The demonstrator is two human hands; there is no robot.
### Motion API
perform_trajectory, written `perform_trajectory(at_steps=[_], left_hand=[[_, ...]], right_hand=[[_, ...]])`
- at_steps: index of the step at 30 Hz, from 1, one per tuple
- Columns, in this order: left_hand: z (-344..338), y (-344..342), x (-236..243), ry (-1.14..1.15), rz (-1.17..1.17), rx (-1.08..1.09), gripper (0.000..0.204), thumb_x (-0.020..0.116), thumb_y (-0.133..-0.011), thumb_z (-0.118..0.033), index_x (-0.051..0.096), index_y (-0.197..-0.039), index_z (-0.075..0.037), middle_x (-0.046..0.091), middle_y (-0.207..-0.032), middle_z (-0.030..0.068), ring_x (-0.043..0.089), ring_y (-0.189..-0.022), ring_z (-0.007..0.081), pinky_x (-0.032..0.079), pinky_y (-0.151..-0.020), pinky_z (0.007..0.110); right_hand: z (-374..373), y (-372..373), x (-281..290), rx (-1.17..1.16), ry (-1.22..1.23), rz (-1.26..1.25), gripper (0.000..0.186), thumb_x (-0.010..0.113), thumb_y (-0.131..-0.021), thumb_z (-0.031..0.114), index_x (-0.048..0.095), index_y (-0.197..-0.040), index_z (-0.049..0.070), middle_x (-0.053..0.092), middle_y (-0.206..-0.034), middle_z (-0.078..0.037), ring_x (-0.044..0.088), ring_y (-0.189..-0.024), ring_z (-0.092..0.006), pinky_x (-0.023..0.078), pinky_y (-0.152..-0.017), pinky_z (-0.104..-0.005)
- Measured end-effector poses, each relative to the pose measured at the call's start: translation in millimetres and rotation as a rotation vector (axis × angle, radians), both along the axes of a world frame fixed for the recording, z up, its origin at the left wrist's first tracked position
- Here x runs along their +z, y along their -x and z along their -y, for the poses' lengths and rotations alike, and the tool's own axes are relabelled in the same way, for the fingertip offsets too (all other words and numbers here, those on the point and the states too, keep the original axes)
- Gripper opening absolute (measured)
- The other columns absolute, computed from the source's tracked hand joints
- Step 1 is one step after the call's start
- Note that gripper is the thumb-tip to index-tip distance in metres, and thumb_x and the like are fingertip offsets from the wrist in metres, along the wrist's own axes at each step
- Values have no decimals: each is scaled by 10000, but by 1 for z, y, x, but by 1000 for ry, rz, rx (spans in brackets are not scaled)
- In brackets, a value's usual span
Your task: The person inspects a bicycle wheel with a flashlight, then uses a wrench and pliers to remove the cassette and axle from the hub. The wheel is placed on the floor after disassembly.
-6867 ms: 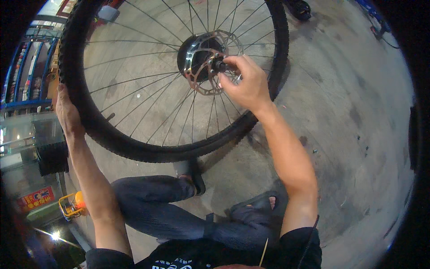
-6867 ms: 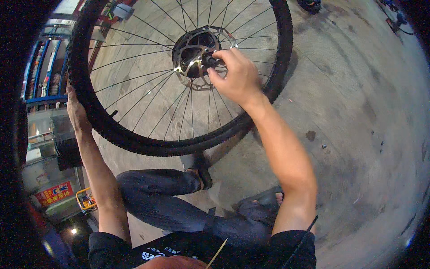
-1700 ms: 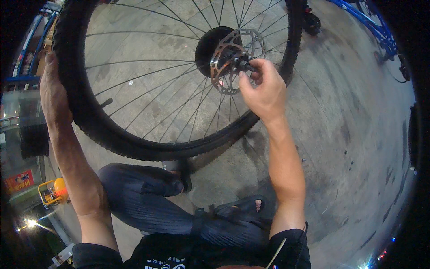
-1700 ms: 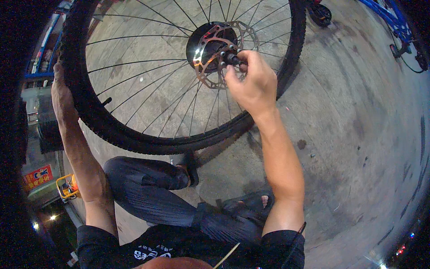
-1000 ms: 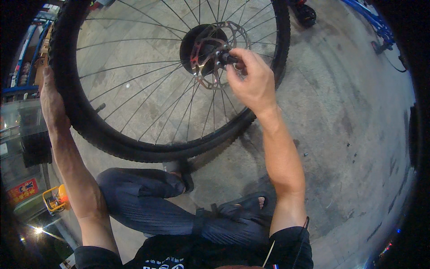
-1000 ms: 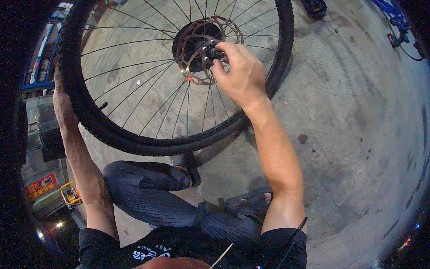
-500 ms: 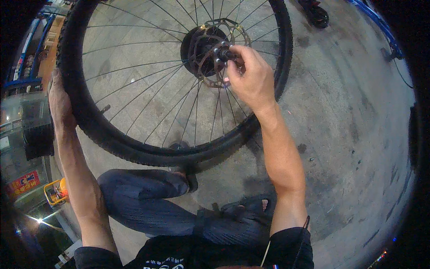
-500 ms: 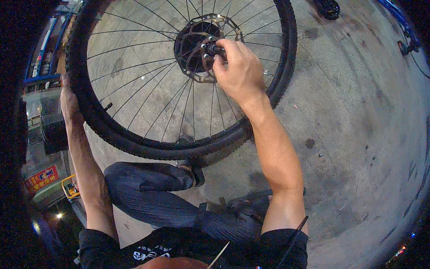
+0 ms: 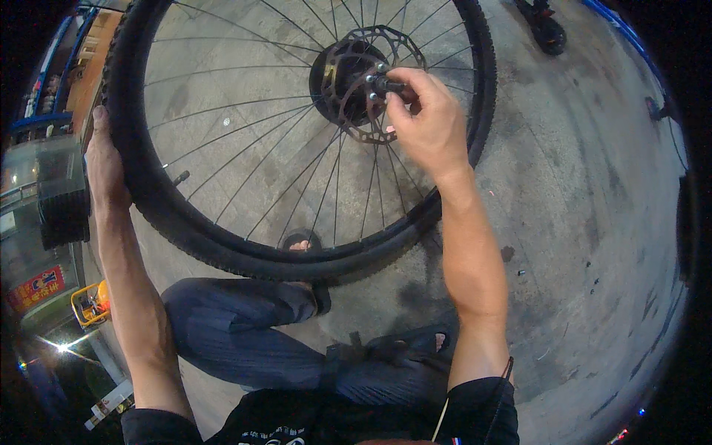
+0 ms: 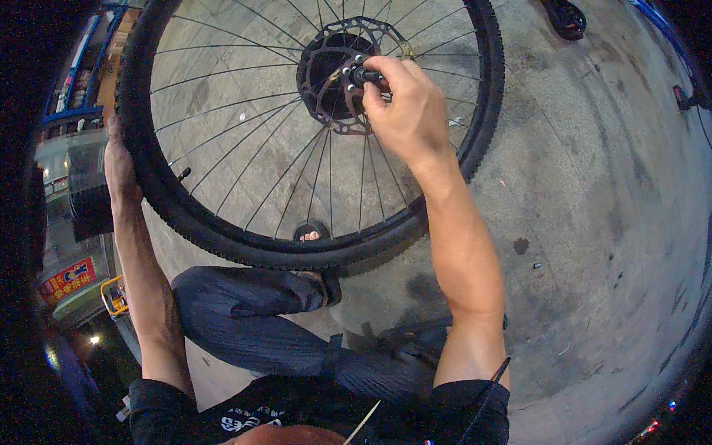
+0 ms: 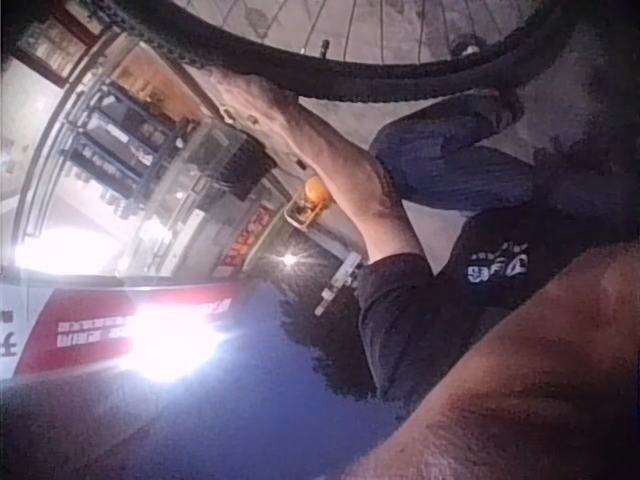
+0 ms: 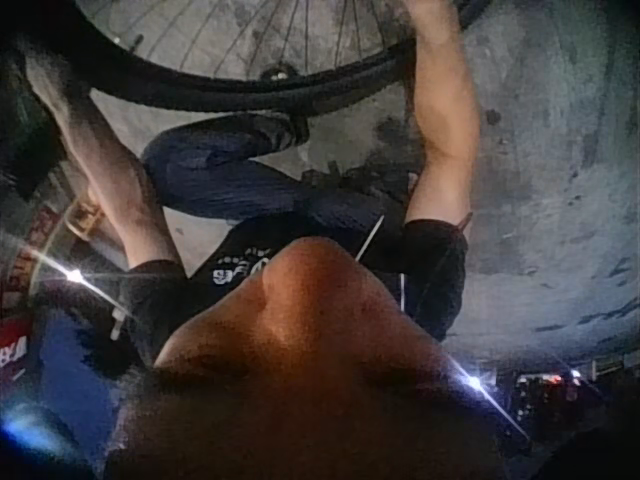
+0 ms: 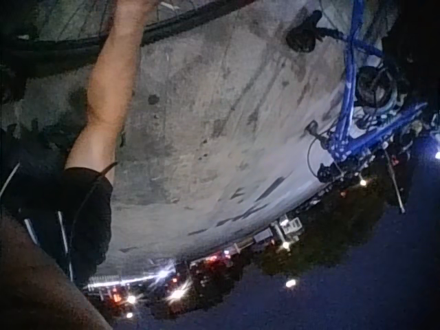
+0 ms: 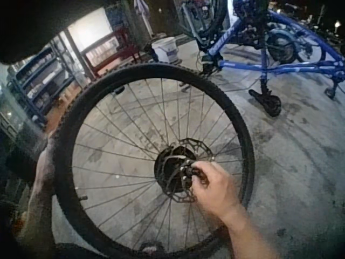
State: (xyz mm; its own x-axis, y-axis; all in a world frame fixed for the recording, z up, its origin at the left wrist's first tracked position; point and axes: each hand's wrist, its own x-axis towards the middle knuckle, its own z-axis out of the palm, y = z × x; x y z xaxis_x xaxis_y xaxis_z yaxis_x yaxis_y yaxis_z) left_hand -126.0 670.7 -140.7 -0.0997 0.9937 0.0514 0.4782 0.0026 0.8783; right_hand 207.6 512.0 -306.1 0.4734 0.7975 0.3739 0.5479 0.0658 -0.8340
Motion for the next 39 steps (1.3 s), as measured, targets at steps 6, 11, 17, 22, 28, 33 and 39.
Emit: perform_trajectory(at_steps=[6, 11, 17, 22, 28, 33, 39], left_hand=[[7, -10, 1, -17, -28, 34, 664, 429, -998, -596, 592, -1248, -3, 636, -989, 42, 584, -811, 145, 488, -726, 311], [11, -16, 8, 11, 14, 25, 668, 432, -997, -598, 584, -1259, -4, 634, -1011, 40, 584, -823, 143, 489, -725, 304], [12, -19, 9, -20, 1, 17, 618, 407, -1018, -567, 575, -1281, -33, 632, -1016, 29, 580, -820, 137, 492, -725, 302], [18, -25, 10, -40, 33, -15, 615, 399, -1022, -563, 573, -1286, -36, 628, -1014, 24, 575, -817, 134, 491, -733, 301], [17, -25, 10, -26, 50, 7, 632, 415, -1011, -576, 583, -1269, -25, 625, -1018, 28, 576, -830, 132, 488, -734, 299], [-1, -1, 6, -163, -91, -53, 643, 417, -1007, -580, 589, -1251, -10, 637, -1001, 39, 589, -819, 144, 495, -725, 311], [6, -12, 9, -55, -4, -14, 633, 406, -1016, -565, 590, -1251, -7, 648, -1004, 45, 604, -832, 151, 508, -749, 324]], right_hand=[[3, 1, 5, -69, 23, -30, 258, 730, -780, 134, 665, -1018, 56, 690, -925, -119, 694, -787, -262, 549, -705, -366], [6, -3, 6, -83, 29, 16, 247, 743, -770, 142, 659, -980, 42, 687, -904, -119, 692, -787, -264, 548, -703, -360], [8, -5, 9, -57, 1, 18, 226, 723, -786, 121, 666, -995, 56, 681, -892, -111, 687, -779, -252, 541, -697, -355], [11, -4, 8, -44, 12, -28, 227, 713, -798, 120, 670, -1013, 62, 678, -892, -103, 679, -762, -228, 534, -683, -346], [9, -5, 2, -68, 49, -41, 242, 737, -790, 149, 669, -997, 44, 678, -879, -98, 673, -749, -220, 529, -664, -337], [9, -2, 4, -80, 78, -68, 252, 743, -788, 150, 668, -999, 35, 679, -872, -95, 676, -755, -209, 529, -655, -327], [12, -4, 2, -73, 85, -126, 256, 739, -791, 140, 666, -1009, 28, 685, -876, -96, 679, -746, -200, 532, -662, -313]])
